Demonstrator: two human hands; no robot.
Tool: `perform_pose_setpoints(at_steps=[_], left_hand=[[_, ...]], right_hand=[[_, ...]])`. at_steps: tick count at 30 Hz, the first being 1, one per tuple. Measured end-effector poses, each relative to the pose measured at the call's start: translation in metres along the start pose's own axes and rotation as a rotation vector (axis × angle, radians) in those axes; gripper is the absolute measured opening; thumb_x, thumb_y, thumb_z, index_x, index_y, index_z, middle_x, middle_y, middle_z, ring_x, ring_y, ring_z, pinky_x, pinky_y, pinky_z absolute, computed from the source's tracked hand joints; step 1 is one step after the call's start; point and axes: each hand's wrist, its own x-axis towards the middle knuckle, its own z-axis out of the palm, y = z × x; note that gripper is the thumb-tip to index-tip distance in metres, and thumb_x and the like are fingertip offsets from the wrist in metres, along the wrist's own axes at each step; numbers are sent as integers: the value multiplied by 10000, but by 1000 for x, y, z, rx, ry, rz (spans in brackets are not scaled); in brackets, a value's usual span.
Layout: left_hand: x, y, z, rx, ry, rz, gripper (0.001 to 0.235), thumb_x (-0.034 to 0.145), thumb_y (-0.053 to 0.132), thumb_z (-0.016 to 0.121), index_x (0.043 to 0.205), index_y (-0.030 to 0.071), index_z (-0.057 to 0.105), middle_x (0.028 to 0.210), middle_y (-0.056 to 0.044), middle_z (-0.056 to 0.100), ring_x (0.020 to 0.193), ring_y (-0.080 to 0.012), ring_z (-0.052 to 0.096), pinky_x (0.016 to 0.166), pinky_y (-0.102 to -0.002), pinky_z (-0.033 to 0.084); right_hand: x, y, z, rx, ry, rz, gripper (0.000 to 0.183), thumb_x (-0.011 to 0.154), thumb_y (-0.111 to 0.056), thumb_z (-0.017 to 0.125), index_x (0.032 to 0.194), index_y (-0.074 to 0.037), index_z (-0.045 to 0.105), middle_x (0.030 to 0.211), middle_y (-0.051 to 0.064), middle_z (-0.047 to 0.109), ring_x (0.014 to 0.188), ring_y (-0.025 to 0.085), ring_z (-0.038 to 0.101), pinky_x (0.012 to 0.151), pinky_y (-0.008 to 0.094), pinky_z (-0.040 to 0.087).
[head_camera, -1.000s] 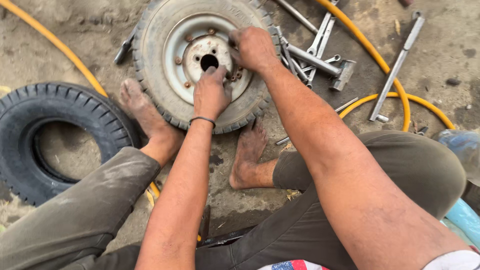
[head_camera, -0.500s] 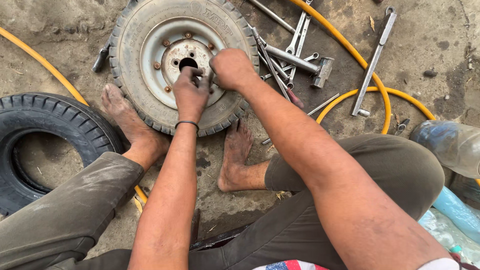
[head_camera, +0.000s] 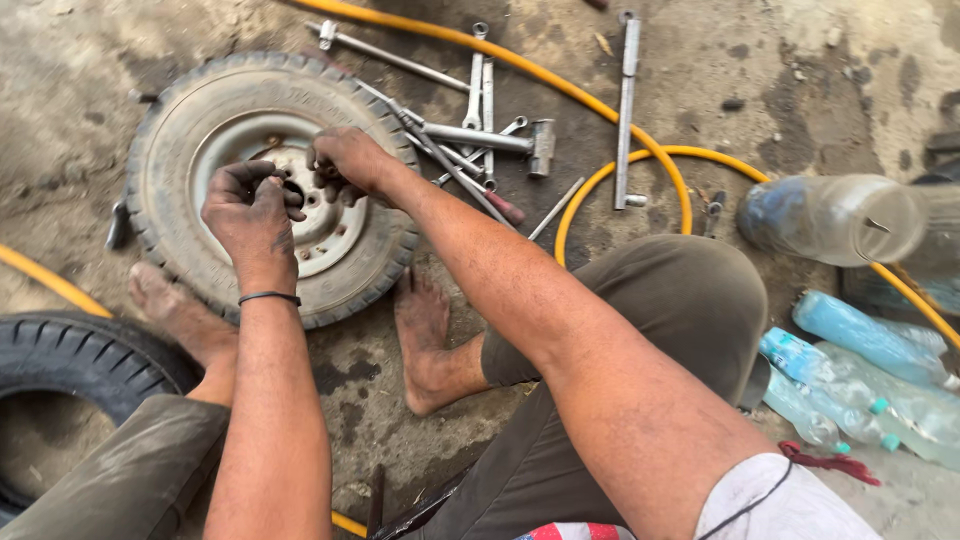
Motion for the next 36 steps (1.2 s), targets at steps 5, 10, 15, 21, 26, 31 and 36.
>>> perform_pose_setpoints(at_steps=[5, 10, 15, 21, 26, 31, 36], left_hand=[[-13, 69, 52, 142, -269, 281, 183, 1034, -63, 657, 1208, -10, 680, 1016, -117, 738, 786, -89, 735, 656, -209, 645], [-7, 110, 56, -260, -95, 300, 75, 1075, -41, 632, 1124, 4, 666, 1101, -133, 778, 791, -125, 755, 619, -269, 662], [-4, 80, 21, -360, -216, 198, 30, 1134, -22, 665, 1161, -18, 676, 1064, -188, 777, 716, -186, 727, 592, -279, 590], [-14, 30, -16, -165, -140, -8, 116, 1089, -87, 622, 1187, -50, 671, 1021, -196, 768, 717, -186, 726, 582, -270, 578], [-15, 30, -51, -103, -186, -20, 166, 1110, -75, 552, 1246, -41, 640, 1048, -208, 763, 735, -207, 745, 600, -286, 602], [-14, 36, -60, -134, -110, -103, 136, 1112, -26, 561, 1225, -35, 636, 1037, -187, 752, 715, -204, 732, 590, -284, 580], [-20, 32, -47, -29, -180, -33, 146, 1105, -79, 564, 1226, -53, 642, 1056, -214, 760, 757, -218, 745, 618, -316, 610]], right_hand=[[-34, -41, -22, 702, -152, 10, 499, 990, -431, 404, 847, -38, 676, 567, 6, 525, 420, 127, 432, 378, 297, 338], [-62, -131, -83, 492, 247, -120, 434, 1048, -365, 468, 800, -39, 611, 603, 37, 576, 429, 118, 455, 361, 297, 325], [-154, -104, -127, 356, 421, -341, 337, 1030, -299, 528, 851, -33, 633, 658, 48, 614, 476, 126, 500, 385, 293, 374], [-324, -89, -236, 232, 803, -111, 222, 1008, -218, 600, 912, -26, 659, 725, 61, 660, 533, 137, 553, 413, 289, 434], [-340, 95, -227, 405, 866, 266, 110, 971, -145, 681, 990, -38, 699, 766, 55, 669, 570, 130, 586, 438, 286, 469], [-328, 265, -228, -915, 901, 84, 104, 806, -1, 667, 903, -8, 703, 977, 235, 699, 923, 387, 677, 859, 507, 573], [-330, 278, -217, -1040, 762, 371, 240, 869, 4, 641, 1104, -27, 675, 1292, 294, 565, 1136, 446, 613, 1019, 518, 515]])
